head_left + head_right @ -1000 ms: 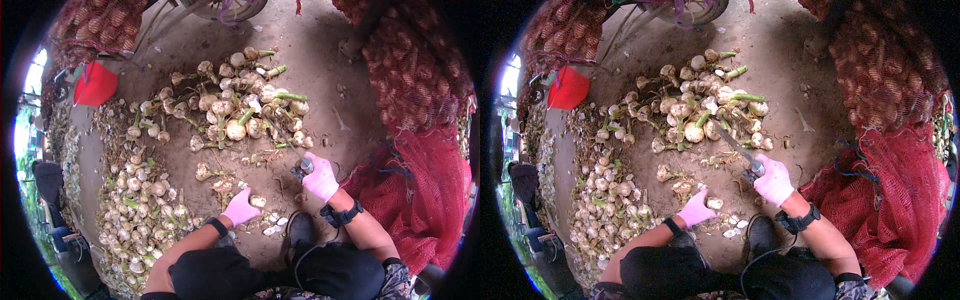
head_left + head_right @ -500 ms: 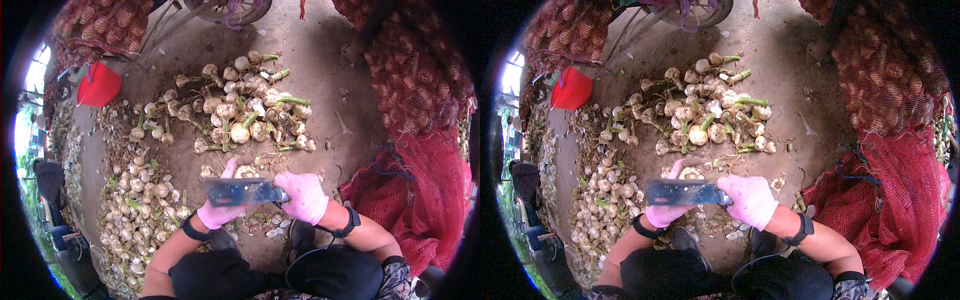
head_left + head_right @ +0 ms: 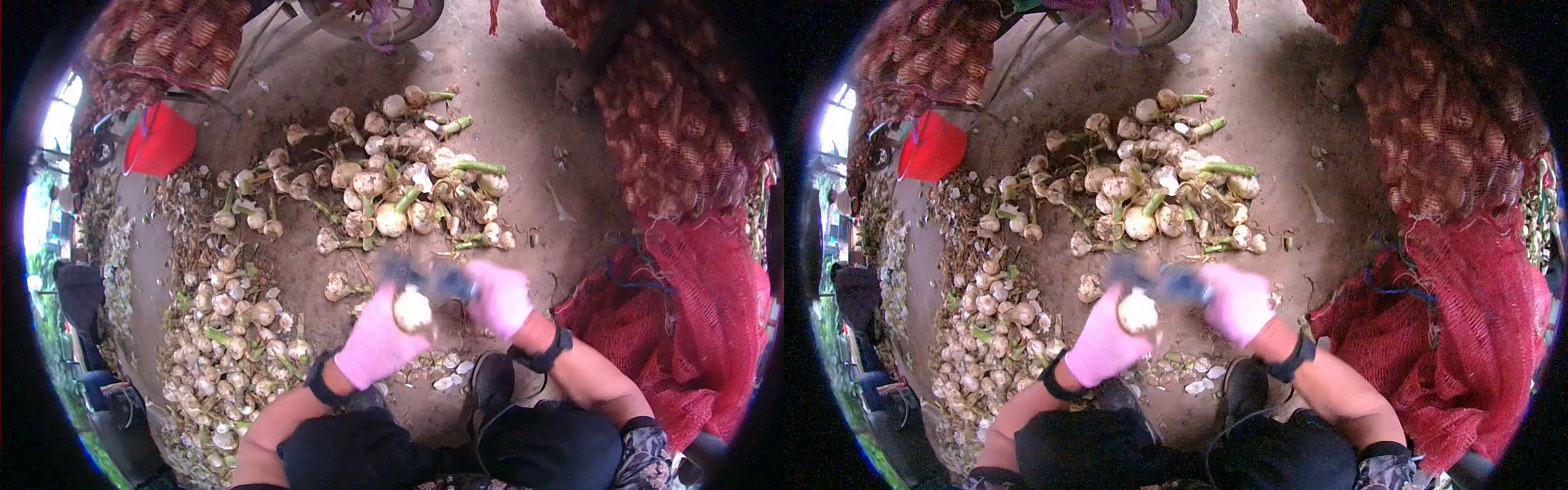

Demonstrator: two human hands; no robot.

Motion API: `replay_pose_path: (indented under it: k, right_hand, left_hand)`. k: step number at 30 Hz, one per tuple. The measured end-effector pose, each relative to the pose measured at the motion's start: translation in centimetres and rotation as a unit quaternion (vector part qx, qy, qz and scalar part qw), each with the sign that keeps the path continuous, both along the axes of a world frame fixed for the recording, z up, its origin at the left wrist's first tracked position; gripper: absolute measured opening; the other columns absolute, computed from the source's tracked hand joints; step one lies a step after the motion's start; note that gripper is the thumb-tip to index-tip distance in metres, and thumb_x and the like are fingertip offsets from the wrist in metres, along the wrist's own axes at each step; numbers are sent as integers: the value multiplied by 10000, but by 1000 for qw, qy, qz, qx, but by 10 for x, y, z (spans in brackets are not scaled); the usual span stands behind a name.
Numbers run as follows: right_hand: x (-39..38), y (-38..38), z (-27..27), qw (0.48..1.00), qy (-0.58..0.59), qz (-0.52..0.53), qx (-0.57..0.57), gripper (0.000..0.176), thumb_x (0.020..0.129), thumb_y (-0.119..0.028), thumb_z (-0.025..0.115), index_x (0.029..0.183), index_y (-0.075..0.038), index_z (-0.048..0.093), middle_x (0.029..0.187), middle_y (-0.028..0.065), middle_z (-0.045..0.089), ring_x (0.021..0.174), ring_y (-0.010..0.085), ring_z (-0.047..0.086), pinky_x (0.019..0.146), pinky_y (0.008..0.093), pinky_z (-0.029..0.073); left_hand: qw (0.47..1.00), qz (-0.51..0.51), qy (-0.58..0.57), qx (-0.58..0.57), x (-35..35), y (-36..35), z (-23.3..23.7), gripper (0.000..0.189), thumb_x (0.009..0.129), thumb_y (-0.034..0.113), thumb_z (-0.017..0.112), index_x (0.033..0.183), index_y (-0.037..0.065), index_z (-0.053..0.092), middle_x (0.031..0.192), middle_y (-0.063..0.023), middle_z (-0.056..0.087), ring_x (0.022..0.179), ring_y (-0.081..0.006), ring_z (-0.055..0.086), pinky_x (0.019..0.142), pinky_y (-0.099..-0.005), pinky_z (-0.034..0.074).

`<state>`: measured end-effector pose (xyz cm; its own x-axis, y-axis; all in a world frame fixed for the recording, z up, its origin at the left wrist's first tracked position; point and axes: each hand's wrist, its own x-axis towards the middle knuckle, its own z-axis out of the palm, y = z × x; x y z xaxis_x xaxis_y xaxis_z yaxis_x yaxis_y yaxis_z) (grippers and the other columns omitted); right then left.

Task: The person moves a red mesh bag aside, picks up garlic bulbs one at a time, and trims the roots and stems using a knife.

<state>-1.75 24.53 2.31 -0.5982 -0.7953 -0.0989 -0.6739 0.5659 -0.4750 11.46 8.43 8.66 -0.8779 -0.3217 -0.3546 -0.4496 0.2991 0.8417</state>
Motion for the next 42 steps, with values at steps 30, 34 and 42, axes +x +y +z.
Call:
replay_pose_path:
  k: [30, 34, 42]
  right_hand:
    - [-21, 16, -24, 984, -112, -135, 5, 237, 731, -74, 600, 965, -99, 628, 779, 191, 631, 751, 395, 616, 645, 434, 493]
    - [-15, 21, -8, 985, -110, -121, -53, 201, 753, -171, 647, 943, -120, 604, 795, 183, 637, 777, 400, 615, 671, 465, 485]
    - [-7, 10, -17, 990, -110, -78, -41, 198, 729, -164, 683, 870, -83, 570, 728, 193, 599, 733, 413, 595, 632, 460, 470]
  left_hand:
    - [890, 153, -43, 428, 48, -50, -13, 319, 865, 244, 533, 1111, 42, 541, 960, -84, 599, 889, -200, 601, 772, -345, 509]
    - [914, 12, -323, -245, 106, -135, 3, 390, 719, 193, 703, 1061, 50, 584, 936, -87, 629, 835, -214, 631, 703, -375, 533]
    - [935, -42, -196, -294, 61, -114, -102, 638, 687, 140, 634, 1286, 6, 462, 1287, -245, 496, 1208, -388, 465, 1024, -407, 395]
